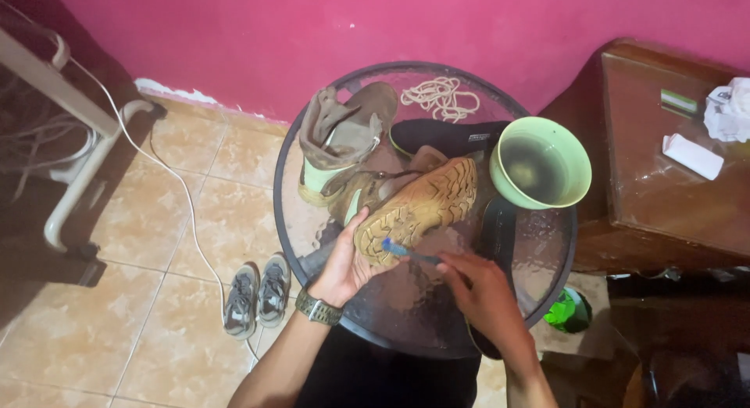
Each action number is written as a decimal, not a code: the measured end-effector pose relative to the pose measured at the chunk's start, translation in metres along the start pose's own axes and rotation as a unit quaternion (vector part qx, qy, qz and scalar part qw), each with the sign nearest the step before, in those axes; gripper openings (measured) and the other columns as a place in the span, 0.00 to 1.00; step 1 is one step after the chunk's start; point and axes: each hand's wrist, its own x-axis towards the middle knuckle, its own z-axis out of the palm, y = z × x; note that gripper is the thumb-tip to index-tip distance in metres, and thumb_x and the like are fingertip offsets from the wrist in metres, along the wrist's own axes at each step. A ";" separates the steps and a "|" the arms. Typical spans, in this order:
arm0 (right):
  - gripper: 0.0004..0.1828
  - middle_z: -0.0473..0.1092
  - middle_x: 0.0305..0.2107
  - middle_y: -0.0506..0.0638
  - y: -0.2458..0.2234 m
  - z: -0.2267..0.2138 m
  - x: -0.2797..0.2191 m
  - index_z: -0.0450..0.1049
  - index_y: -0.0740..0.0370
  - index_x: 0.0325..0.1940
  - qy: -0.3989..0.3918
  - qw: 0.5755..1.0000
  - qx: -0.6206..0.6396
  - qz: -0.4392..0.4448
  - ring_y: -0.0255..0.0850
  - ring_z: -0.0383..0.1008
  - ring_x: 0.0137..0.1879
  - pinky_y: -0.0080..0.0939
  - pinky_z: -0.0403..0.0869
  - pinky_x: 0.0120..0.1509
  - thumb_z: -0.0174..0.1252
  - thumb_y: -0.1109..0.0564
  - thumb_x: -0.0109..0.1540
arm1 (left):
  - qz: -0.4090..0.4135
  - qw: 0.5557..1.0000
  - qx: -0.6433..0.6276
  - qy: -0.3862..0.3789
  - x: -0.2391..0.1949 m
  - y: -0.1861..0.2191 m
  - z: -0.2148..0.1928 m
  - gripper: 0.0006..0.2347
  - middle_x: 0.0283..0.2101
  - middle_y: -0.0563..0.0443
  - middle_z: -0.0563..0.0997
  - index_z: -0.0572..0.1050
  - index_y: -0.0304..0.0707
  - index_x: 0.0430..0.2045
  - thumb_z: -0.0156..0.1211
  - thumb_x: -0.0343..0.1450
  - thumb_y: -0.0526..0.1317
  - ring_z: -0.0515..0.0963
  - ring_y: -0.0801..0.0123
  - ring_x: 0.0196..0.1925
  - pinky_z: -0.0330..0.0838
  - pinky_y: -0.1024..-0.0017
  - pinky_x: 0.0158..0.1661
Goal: The person scrubs the sole and upper of a brown hiking boot with a toothbrush, repeatedly dipping the brush into a bowl of water on a glass table. The person rotates the boot to clean different areas of the sole and sides.
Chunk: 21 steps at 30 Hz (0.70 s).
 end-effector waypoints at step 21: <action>0.17 0.84 0.39 0.45 0.001 -0.026 0.002 0.82 0.49 0.55 -0.013 0.996 -0.007 0.083 0.36 0.81 0.35 0.36 0.78 0.45 0.58 0.48 0.64 | 0.009 1.000 0.013 0.004 0.006 -0.003 -0.001 0.31 0.56 0.29 0.79 0.68 0.32 0.64 0.51 0.72 0.56 0.83 0.40 0.44 0.83 0.57 0.41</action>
